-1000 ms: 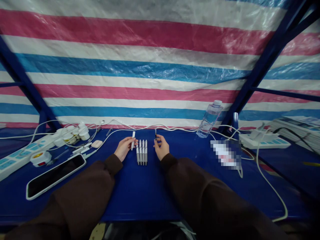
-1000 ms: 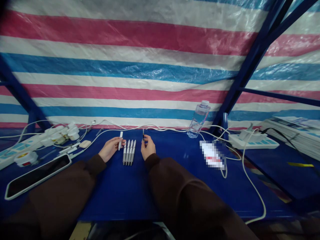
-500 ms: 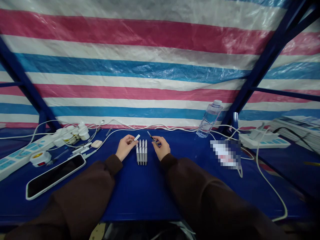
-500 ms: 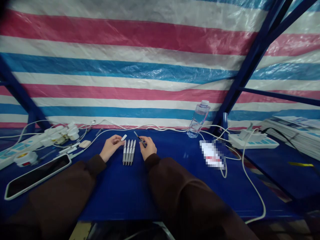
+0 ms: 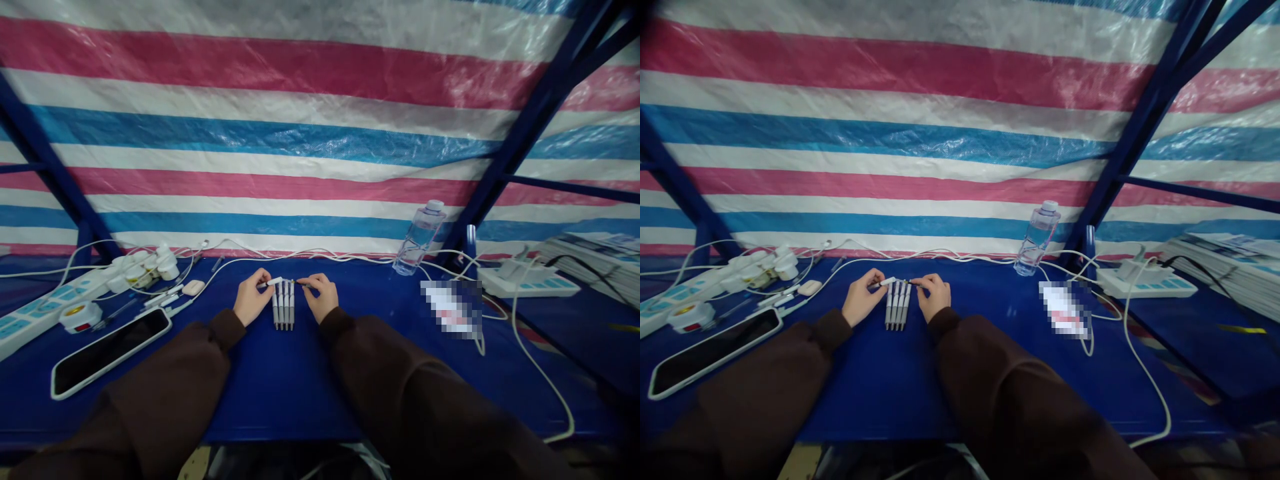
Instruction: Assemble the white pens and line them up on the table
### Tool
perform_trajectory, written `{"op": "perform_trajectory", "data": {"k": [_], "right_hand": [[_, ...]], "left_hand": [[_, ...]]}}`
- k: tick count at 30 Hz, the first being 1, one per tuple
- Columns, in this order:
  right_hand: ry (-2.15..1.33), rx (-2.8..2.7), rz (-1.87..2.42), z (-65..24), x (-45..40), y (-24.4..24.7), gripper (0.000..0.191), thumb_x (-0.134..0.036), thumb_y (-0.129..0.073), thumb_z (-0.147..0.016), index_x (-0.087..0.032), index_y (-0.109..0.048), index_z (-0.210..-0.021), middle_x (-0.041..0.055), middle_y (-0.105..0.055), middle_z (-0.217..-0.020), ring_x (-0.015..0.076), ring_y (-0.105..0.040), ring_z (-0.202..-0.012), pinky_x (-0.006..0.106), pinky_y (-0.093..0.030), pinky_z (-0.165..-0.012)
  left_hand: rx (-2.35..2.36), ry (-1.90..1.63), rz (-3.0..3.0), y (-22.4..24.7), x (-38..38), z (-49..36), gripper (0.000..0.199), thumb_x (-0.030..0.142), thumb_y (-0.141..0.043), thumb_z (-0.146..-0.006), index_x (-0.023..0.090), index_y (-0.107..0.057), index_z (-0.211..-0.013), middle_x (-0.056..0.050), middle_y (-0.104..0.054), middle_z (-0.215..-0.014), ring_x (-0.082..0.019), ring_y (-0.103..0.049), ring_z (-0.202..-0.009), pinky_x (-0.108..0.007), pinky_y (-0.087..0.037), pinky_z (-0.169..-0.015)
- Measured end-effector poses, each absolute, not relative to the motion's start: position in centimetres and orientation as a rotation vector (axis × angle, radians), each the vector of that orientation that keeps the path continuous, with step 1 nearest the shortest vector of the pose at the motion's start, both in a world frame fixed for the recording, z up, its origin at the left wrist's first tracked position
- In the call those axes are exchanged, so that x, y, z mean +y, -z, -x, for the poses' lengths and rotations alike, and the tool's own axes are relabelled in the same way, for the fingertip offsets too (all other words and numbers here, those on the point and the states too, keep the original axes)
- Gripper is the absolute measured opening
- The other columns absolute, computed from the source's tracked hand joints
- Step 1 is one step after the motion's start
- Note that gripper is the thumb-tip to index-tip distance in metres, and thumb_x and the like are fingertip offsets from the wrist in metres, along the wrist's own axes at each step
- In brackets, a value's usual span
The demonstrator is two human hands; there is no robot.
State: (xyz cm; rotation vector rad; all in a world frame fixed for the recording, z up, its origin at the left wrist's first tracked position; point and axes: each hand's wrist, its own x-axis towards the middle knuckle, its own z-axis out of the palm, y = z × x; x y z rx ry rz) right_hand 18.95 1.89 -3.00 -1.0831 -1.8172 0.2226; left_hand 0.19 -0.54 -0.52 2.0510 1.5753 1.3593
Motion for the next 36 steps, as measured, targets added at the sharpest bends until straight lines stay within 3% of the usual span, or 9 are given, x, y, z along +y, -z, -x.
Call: {"op": "perform_trajectory", "data": {"k": [6, 13, 22, 36], "right_hand": [[-0.038, -1.952, 1.058, -18.97, 1.62, 3.19, 0.03, -0.008, -0.051, -0.08, -0.027, -0.07, -0.093, 0.0033, -0.059, -0.088, 0.0154, -0.056, -0.082, 0.031, -0.035, -0.074], [-0.086, -2.042, 0.918, -18.8, 2.05, 3.69, 0.03, -0.009, -0.048, -0.082, -0.024, -0.07, -0.095, 0.0059, -0.058, -0.088, 0.0173, -0.054, -0.082, 0.031, -0.041, -0.073], [-0.158, -2.016, 0.818, -18.7, 2.2, 3.75, 0.024, -0.01, -0.048, -0.081, -0.02, -0.068, -0.092, 0.0059, -0.06, -0.085, 0.0175, -0.056, -0.083, 0.031, -0.046, -0.075], [-0.21, -1.992, 0.851, -18.69, 1.79, 3.23, 0.014, -0.013, -0.055, -0.079, -0.021, -0.063, -0.088, 0.0028, -0.065, -0.086, 0.0171, -0.057, -0.084, 0.03, -0.042, -0.076]], "left_hand": [[1.589, -1.216, -2.271, 0.44, -0.73, -0.2, 0.007, 0.014, -0.046, -0.073, 0.021, -0.044, -0.074, 0.002, -0.051, -0.071, -0.014, -0.053, -0.07, -0.025, -0.04, -0.07], [1.545, -1.026, -2.498, 0.81, -0.63, -0.16, 0.011, 0.012, -0.046, -0.076, 0.02, -0.049, -0.083, -0.002, -0.056, -0.081, -0.018, -0.055, -0.078, -0.03, -0.039, -0.073], [1.515, -1.009, -2.54, 1.17, -0.45, 0.03, 0.012, 0.012, -0.046, -0.078, 0.02, -0.052, -0.084, -0.001, -0.059, -0.083, -0.018, -0.056, -0.08, -0.03, -0.037, -0.073], [1.564, -0.986, -2.555, 1.09, -0.5, -0.06, 0.011, 0.014, -0.047, -0.079, 0.021, -0.053, -0.085, -0.002, -0.061, -0.085, -0.018, -0.058, -0.081, -0.03, -0.037, -0.073]]}}
